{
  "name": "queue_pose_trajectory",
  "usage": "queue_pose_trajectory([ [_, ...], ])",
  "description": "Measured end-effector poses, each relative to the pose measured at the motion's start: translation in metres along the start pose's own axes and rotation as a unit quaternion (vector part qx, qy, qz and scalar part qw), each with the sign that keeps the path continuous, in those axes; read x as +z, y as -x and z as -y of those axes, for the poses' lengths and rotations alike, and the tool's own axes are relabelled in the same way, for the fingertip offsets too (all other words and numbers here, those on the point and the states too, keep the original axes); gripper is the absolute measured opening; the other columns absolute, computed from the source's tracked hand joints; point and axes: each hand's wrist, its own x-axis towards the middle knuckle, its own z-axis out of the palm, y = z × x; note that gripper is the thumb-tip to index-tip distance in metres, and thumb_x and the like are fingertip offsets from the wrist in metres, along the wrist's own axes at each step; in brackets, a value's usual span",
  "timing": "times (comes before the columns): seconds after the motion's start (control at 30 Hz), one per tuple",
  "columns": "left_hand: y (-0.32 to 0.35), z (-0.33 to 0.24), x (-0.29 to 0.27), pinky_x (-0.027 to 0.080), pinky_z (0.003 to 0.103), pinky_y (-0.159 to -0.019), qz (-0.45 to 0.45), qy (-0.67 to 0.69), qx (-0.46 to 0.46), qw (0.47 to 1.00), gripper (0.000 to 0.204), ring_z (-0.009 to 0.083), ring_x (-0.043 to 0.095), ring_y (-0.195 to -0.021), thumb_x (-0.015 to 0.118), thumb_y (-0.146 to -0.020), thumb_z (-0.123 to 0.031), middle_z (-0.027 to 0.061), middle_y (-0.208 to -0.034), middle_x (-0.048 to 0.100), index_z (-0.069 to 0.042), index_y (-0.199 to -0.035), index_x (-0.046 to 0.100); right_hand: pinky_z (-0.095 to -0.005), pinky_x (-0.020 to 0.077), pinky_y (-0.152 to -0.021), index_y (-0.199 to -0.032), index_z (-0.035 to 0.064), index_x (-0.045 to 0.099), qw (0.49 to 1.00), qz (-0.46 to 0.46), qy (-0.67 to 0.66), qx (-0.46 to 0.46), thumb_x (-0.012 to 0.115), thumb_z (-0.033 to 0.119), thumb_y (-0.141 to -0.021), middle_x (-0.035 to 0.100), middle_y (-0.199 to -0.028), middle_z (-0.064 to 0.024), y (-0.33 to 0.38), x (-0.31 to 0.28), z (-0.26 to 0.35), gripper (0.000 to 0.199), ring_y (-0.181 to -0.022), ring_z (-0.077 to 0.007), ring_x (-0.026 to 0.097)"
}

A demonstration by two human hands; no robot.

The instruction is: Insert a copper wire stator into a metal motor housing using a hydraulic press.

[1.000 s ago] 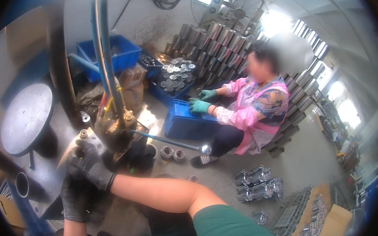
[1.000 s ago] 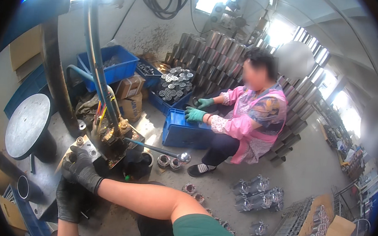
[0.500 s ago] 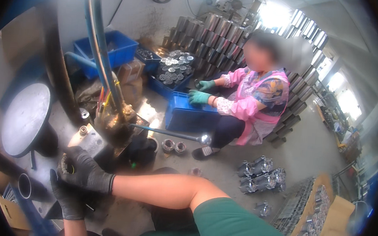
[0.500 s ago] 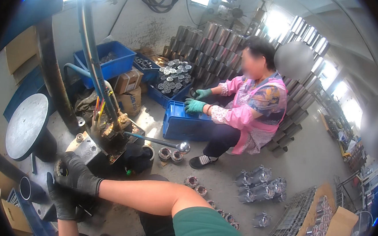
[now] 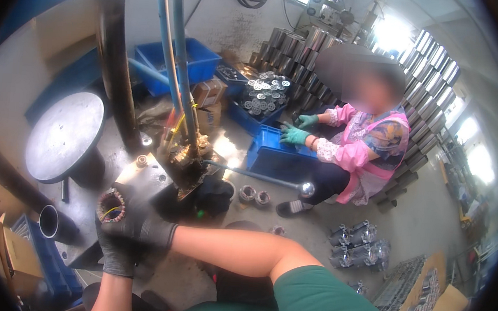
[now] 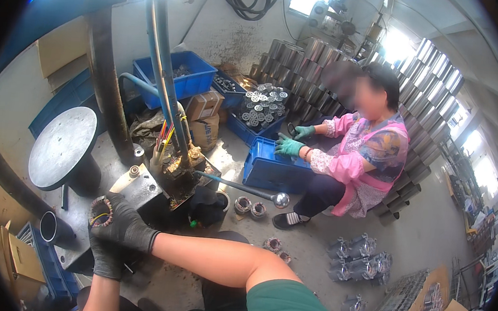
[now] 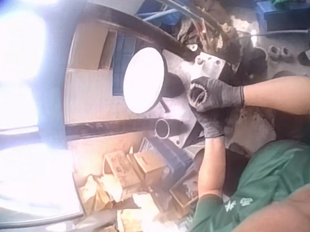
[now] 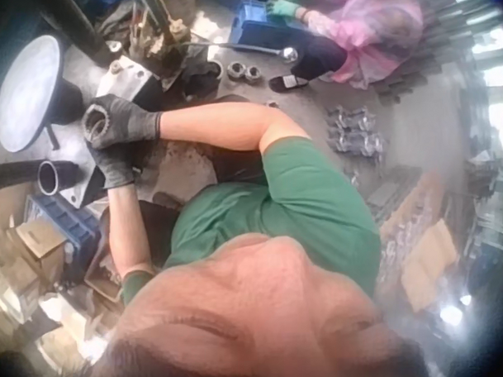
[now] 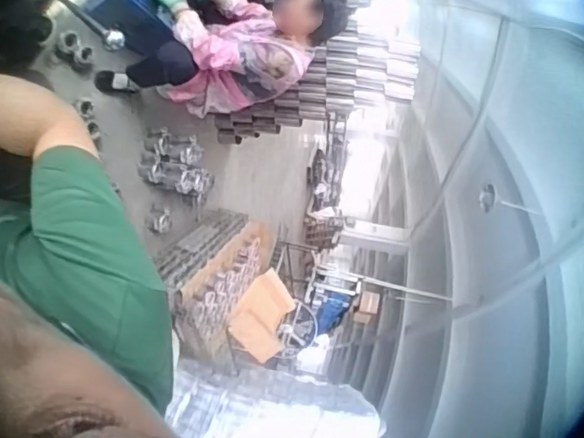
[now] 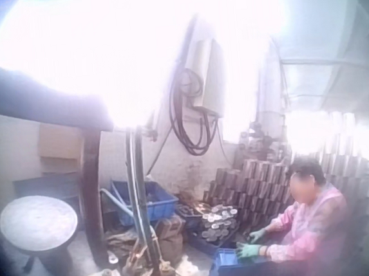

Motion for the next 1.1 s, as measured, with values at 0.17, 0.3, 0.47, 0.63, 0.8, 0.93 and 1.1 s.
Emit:
queue_pose_trajectory([
  [0.17,0.003,-0.022,0.063,0.050,0.034,-0.109,-0.067,0.298,-0.089,0.948,0.040,0.0202,0.065,-0.123,0.061,-0.104,-0.009,0.0118,-0.129,0.067,0.000,-0.141,0.051,-0.0377,0.0563,-0.092,-0.120,0.0020,0.056,0.999,-0.036,0.010,-0.014,0.089,0.026,-0.077,0.068,-0.111,-0.0132,0.000,-0.006,-0.015,0.059,-0.104,-0.0229,0.069],
  [0.3,0.008,-0.028,0.073,0.049,0.036,-0.109,-0.043,0.246,-0.103,0.963,0.032,0.0211,0.064,-0.121,0.052,-0.108,-0.017,0.0096,-0.126,0.067,-0.001,-0.136,0.054,-0.0373,0.0565,-0.091,-0.118,0.0037,0.056,0.978,-0.087,0.159,-0.100,0.087,0.022,-0.080,0.069,-0.107,-0.0098,-0.006,-0.010,-0.035,0.052,-0.102,-0.0213,0.069],
  [0.47,0.009,-0.031,0.073,0.043,0.037,-0.116,0.033,0.304,-0.137,0.942,0.037,0.0217,0.058,-0.128,0.036,-0.113,-0.026,0.0101,-0.132,0.063,-0.004,-0.138,0.053,-0.0376,0.0570,-0.092,-0.120,0.0038,0.055,0.993,-0.029,0.094,-0.064,0.086,0.019,-0.081,0.068,-0.112,-0.0085,-0.008,-0.012,-0.043,0.053,-0.105,-0.0204,0.067],
  [0.63,0.000,-0.003,0.030,0.042,0.039,-0.117,-0.001,0.316,-0.087,0.945,0.037,0.0210,0.057,-0.129,0.040,-0.113,-0.025,0.0103,-0.133,0.062,-0.005,-0.141,0.051,-0.0369,0.0578,-0.092,-0.132,0.0040,0.047,0.998,0.006,0.033,-0.048,0.086,0.019,-0.084,0.066,-0.115,-0.0075,-0.002,-0.006,-0.031,0.063,-0.108,-0.0189,0.065],
  [0.8,0.006,-0.014,0.056,0.042,0.039,-0.117,0.009,0.252,-0.097,0.963,0.035,0.0200,0.057,-0.128,0.043,-0.112,-0.025,0.0089,-0.131,0.062,-0.006,-0.139,0.052,-0.0373,0.0579,-0.093,-0.143,0.0015,0.040,0.997,0.002,-0.067,0.031,0.085,0.020,-0.087,0.064,-0.119,-0.0115,-0.007,-0.004,-0.049,0.075,-0.112,-0.0195,0.065],
  [0.93,0.008,-0.027,0.074,0.046,0.038,-0.113,-0.016,0.264,-0.113,0.958,0.032,0.0209,0.060,-0.125,0.042,-0.112,-0.022,0.0079,-0.131,0.062,-0.007,-0.139,0.053,-0.0395,0.0584,-0.092,-0.143,-0.0013,0.040,0.998,-0.001,-0.060,0.028,0.086,0.021,-0.085,0.064,-0.120,-0.0132,-0.004,-0.003,-0.042,0.077,-0.112,-0.0213,0.065],
  [1.1,0.006,-0.010,0.058,0.051,0.037,-0.107,-0.057,0.084,-0.055,0.993,0.031,0.0215,0.063,-0.121,0.042,-0.112,-0.018,0.0086,-0.132,0.063,-0.007,-0.139,0.054,-0.0367,0.0575,-0.095,-0.143,-0.0049,0.039,0.979,-0.016,0.189,-0.078,0.090,0.022,-0.076,0.066,-0.117,-0.0148,0.002,-0.012,-0.020,0.088,-0.108,-0.0255,0.067],
])
